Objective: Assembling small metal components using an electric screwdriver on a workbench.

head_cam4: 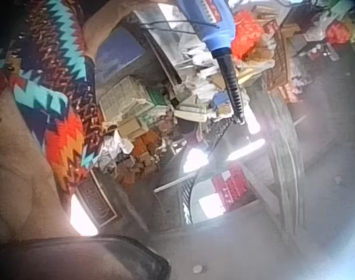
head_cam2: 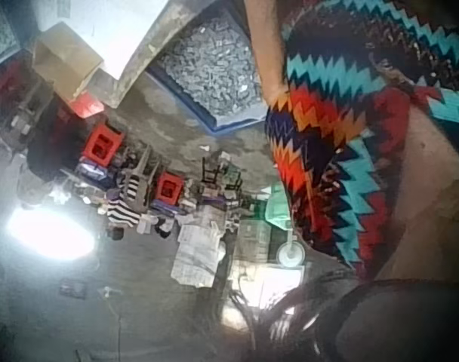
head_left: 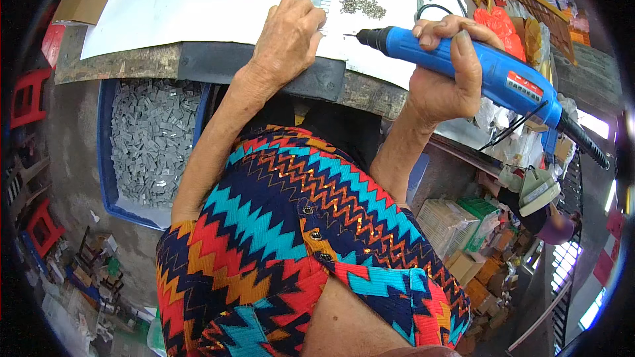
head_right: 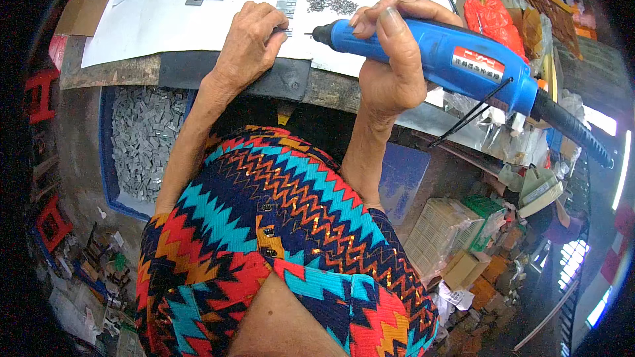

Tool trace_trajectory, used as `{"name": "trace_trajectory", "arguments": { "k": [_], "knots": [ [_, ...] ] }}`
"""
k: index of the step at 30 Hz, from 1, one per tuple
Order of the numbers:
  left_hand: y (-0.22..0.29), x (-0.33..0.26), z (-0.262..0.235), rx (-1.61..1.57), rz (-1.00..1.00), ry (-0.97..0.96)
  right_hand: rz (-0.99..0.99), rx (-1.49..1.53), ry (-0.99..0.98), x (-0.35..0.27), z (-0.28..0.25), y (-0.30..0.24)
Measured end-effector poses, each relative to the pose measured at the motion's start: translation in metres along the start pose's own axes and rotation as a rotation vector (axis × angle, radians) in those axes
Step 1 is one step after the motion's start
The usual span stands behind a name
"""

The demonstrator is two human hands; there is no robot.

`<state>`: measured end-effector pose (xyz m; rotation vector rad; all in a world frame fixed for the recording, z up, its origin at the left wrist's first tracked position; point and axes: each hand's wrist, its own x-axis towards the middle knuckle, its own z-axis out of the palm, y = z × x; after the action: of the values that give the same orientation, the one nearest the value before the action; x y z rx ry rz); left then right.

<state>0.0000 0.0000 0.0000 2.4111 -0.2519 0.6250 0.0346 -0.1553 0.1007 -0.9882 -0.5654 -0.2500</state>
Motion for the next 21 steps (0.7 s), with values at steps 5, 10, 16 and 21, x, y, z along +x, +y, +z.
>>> {"name": "trace_trajectory", "arguments": {
  "k": [5,10,16,21],
  "knots": [
    [0.003,0.000,0.000,-0.079,-0.031,0.019,0.049,-0.044,0.025,0.004,0.012,0.007],
    [0.000,-0.003,0.000,-0.074,-0.055,0.028,0.153,-0.092,-0.002,0.008,0.021,0.019],
    [-0.001,-0.002,0.003,-0.068,-0.043,0.044,0.112,-0.255,-0.066,0.010,0.027,0.027],
    [-0.001,-0.003,0.002,-0.073,-0.073,0.025,0.132,-0.272,-0.081,0.010,0.035,0.031]
  ]
}}
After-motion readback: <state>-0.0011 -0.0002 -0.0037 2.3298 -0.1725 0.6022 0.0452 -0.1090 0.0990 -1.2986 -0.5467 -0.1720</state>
